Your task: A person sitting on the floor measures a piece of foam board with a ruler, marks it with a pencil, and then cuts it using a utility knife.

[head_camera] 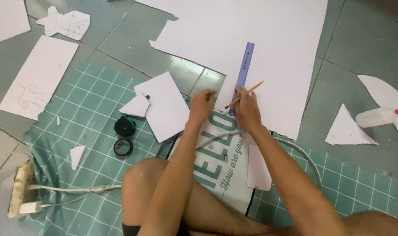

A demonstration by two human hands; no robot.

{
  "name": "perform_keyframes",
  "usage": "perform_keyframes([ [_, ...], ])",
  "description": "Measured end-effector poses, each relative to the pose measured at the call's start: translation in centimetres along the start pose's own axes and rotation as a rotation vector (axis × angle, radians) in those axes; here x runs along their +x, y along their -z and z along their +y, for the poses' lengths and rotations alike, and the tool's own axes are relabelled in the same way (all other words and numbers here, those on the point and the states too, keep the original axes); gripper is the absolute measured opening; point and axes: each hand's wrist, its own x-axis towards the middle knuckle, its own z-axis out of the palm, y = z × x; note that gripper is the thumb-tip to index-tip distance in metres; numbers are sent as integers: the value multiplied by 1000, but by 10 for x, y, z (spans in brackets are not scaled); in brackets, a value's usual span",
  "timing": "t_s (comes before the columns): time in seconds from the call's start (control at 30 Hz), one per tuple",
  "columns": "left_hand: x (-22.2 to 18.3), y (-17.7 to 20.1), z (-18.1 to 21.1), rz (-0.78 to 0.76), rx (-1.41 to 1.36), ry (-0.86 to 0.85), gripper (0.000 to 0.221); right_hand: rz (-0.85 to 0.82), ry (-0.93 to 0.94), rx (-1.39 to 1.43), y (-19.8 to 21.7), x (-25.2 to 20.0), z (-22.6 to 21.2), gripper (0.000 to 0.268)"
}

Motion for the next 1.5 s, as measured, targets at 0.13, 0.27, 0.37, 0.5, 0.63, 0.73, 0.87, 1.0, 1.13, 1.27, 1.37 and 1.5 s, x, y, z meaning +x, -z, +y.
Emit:
perform_keyframes([
  [0.13, 0, 3, 1, 5, 10, 45, 25, -32, 76, -52, 3, 1, 14, 49],
  [0.27, 5, -2, 0, 13, 24, 95, 24, 8, 93, -22, -15, 11, 12, 55],
  [0.37, 6, -3, -1, 21, 18, 113, 25, 36, 52, 14, -35, 25, -4, 54],
  [0.5, 8, 1, -2, -2, 52, 114, 24, 16, -13, 18, -34, 31, -30, 52],
  [0.63, 9, -1, -7, -15, 73, 122, 24, -5, 11, -56, -28, 31, -24, 51],
  [0.73, 5, 9, 8, -75, 57, 157, 27, -46, 13, -5, -7, 18, -34, 49],
  [0.87, 9, 10, 2, -91, 24, 175, 28, -65, 19, 5, -4, 20, -33, 52],
  [1.0, 5, 16, 11, -109, -4, 180, 32, -80, 12, -6, -6, 21, -31, 50],
  [1.13, 4, 19, 17, -127, 27, 191, 31, -112, -1, -2, 2, 20, -36, 49],
  [1.27, 3, 19, 19, -120, 31, 206, 31, -127, 13, 46, -1, 27, -21, 49],
  [1.37, 2, 18, 18, -134, 6, 205, 31, -115, 21, 33, 3, 31, -19, 43],
  [1.5, 7, 13, 8, -120, -25, 208, 32, -122, 26, 8, 8, 31, -23, 36],
])
